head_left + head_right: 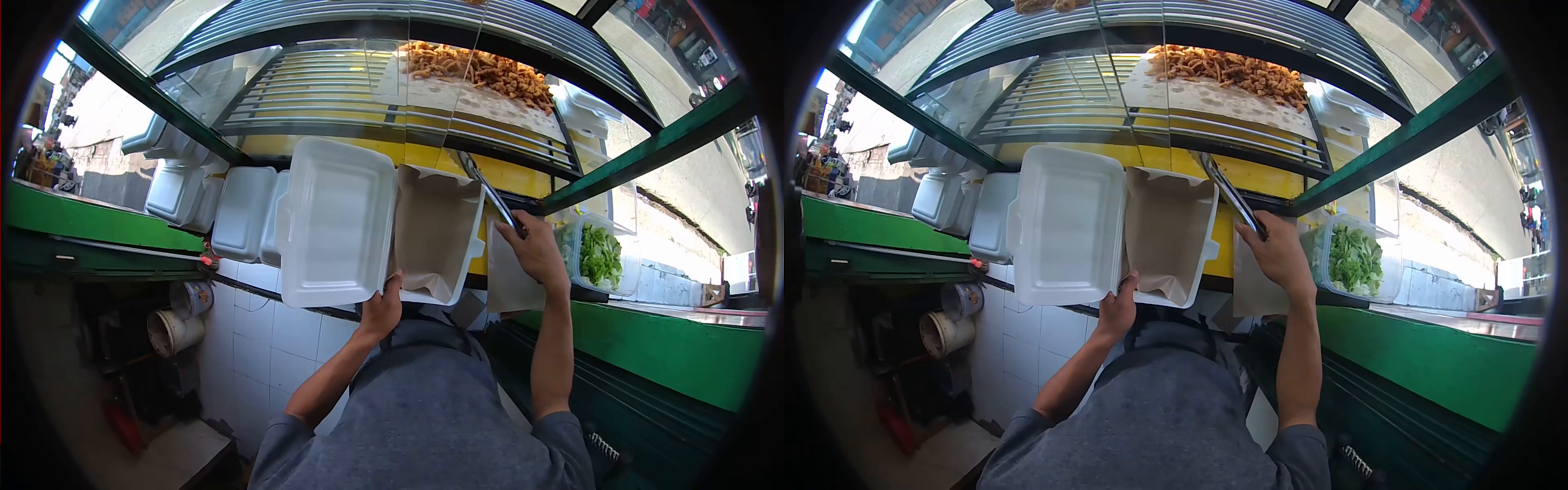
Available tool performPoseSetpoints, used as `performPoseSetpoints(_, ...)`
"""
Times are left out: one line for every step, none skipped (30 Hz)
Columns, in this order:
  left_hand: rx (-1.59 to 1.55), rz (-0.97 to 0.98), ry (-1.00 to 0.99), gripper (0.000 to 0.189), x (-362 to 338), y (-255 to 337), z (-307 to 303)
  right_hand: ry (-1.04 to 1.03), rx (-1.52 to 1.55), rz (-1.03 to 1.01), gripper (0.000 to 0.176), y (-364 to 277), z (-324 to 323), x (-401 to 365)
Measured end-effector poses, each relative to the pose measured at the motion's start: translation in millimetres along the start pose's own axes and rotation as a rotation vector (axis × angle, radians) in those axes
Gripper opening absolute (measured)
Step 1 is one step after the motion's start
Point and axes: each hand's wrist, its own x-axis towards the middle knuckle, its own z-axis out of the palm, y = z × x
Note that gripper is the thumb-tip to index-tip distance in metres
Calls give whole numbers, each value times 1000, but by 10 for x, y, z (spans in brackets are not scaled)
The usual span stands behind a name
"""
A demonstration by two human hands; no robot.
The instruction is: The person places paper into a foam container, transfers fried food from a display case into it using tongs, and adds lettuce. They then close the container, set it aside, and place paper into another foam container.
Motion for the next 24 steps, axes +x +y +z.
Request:
performPoseSetpoints(-20, 2, 28, 23, -23, -24, 5, -54, 60, 102, 32, -18, -48, -145)
performPoseSetpoints(-38, 5, 56, 24, -66, -69, -9, -106, 123, 203, 30, -16, -58, -273)
performPoseSetpoints(-57, 9, 84, 25, -84, -91, -14, -115, 214, 254, 31, 8, -3, -385)
performPoseSetpoints(-91, -85, 111, 30, -130, 44, -26, -125, 306, 304, 31, 29, 99, -483)
performPoseSetpoints(-63, -191, 102, 32, -142, 96, -49, -134, 398, 352, 31, 40, 209, -556)
performPoseSetpoints(-35, -296, 95, 34, -144, 131, -88, -142, 469, 361, 31, 42, 333, -599)
performPoseSetpoints(-6, -401, 92, 37, -142, 143, -132, -153, 540, 367, 32, 30, 475, -622)
performPoseSetpoints(8, -433, 89, 40, -132, 56, -169, -167, 612, 369, 33, -8, 593, -630)
performPoseSetpoints(-22, -414, 106, 40, -123, -14, -196, -142, 634, 374, 33, -72, 679, -616)
performPoseSetpoints(-54, -396, 124, 40, -119, -66, -219, -119, 656, 378, 34, -138, 756, -599)
performPoseSetpoints(-87, -380, 142, 40, -111, -99, -246, -97, 676, 384, 34, -186, 819, -589)
performPoseSetpoints(-74, -373, 144, 39, -109, -45, -276, -84, 693, 389, 37, -209, 872, -590)
performPoseSetpoints(-61, -368, 145, 39, -120, 47, -313, -70, 652, 371, 37, -206, 916, -595)
performPoseSetpoints(-45, -363, 142, 38, -120, 96, -353, -54, 613, 356, 38, -202, 963, -607)
performPoseSetpoints(-65, -362, 143, 37, -109, 51, -393, -35, 573, 341, 38, -213, 994, -618)
performPoseSetpoints(-87, -359, 143, 37, -94, -28, -436, -27, 548, 336, 38, -245, 1012, -623)
performPoseSetpoints(-110, -354, 142, 36, -62, -68, -467, -18, 521, 329, 38, -300, 1019, -617)
performPoseSetpoints(-85, -372, 117, 36, -33, -40, -493, -9, 493, 322, 38, -355, 1021, -610)
performPoseSetpoints(-59, -393, 94, 35, -26, 16, -529, -8, 490, 335, 38, -416, 1023, -612)
performPoseSetpoints(-33, -415, 72, 34, -26, 75, -568, -9, 487, 348, 38, -484, 1026, -613)
performPoseSetpoints(-22, -369, 55, 34, -18, 141, -605, -9, 484, 357, 37, -535, 1038, -603)
performPoseSetpoints(-13, -322, 37, 33, -11, 209, -635, 3, 479, 337, 37, -548, 1078, -594)
performPoseSetpoints(-4, -275, 18, 33, 2, 244, -662, 14, 473, 318, 37, -542, 1140, -592)
performPoseSetpoints(3, -239, 18, 33, 29, 223, -689, 26, 468, 299, 37, -551, 1175, -584)
